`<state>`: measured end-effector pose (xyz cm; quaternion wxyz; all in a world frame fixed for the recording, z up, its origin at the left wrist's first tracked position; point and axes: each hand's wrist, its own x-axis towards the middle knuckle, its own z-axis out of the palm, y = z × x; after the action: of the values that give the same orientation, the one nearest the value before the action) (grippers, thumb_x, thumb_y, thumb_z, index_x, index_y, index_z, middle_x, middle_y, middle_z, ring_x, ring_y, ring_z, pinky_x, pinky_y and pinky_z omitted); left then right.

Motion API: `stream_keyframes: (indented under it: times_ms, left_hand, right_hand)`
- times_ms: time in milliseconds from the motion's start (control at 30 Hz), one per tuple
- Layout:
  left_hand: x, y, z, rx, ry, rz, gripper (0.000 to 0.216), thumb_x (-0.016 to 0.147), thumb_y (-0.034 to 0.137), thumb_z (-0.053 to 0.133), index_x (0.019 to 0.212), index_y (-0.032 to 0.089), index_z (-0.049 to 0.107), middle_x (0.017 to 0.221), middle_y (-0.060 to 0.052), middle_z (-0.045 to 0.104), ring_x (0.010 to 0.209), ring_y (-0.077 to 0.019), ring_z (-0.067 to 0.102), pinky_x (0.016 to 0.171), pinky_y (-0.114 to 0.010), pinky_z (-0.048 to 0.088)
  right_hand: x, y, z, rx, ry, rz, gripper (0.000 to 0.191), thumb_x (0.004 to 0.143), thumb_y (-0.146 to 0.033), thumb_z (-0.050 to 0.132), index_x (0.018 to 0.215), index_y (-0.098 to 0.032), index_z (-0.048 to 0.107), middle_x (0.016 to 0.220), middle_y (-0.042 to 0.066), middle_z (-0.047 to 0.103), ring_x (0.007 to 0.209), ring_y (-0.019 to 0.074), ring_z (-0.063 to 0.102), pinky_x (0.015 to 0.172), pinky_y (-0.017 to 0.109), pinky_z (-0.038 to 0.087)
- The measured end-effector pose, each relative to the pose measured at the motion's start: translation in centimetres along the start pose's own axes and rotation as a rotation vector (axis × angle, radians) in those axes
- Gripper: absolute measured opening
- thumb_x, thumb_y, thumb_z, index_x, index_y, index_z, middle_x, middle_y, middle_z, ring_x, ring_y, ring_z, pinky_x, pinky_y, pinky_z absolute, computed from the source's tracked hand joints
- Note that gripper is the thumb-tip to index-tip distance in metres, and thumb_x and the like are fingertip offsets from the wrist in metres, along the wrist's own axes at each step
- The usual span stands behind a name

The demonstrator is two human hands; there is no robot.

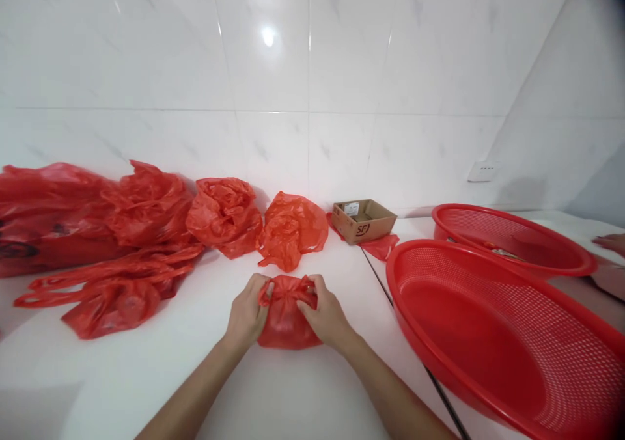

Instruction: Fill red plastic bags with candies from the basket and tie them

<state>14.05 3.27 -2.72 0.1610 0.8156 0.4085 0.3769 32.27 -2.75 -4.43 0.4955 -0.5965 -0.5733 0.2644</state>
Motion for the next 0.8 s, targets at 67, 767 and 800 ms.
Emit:
stream_keyframes:
  times_ms: [67,767,800]
  left_hand:
    - [0.6,-0.4,0.3,0.067,-0.067,-0.012,0.030,0.100,0.039,0.026,0.084,0.024,0.047,0.079,0.000,0.059,0.070,-0.0174,0.057,0.069,-0.029,0.044]
    - [5.5,-3.3,4.1,0.510,-0.310,-0.277,0.037,0.094,0.026,0.030,0.116,0.024,0.060,0.115,-0.010,0.069,0.091,-0.0292,0.068,0.072,-0.036,0.045]
    - [5.5,-3.4,4.2,0.510,-0.308,-0.280,0.037,0.094,0.027,0.031,0.117,0.024,0.060,0.115,-0.010,0.069,0.091,-0.0294,0.068,0.072,-0.036,0.045]
  right_hand:
    - [0.8,0.7,-0.8,0.069,-0.007,-0.020,0.030,0.081,-0.025,0.057,0.108,-0.025,0.044,0.099,0.002,0.063,0.096,0.0179,0.060,0.086,0.033,0.046]
    - [5.6,5.3,-2.0,-0.776,0.061,0.141,0.015,0.092,-0.029,0.050,0.104,-0.021,0.049,0.086,0.006,0.067,0.079,0.0219,0.063,0.064,0.028,0.031]
    - [5.6,5.3,-2.0,-0.794,0.060,0.138,0.015,0.091,-0.028,0.050,0.105,-0.021,0.050,0.088,0.007,0.067,0.079,0.0220,0.063,0.065,0.028,0.032]
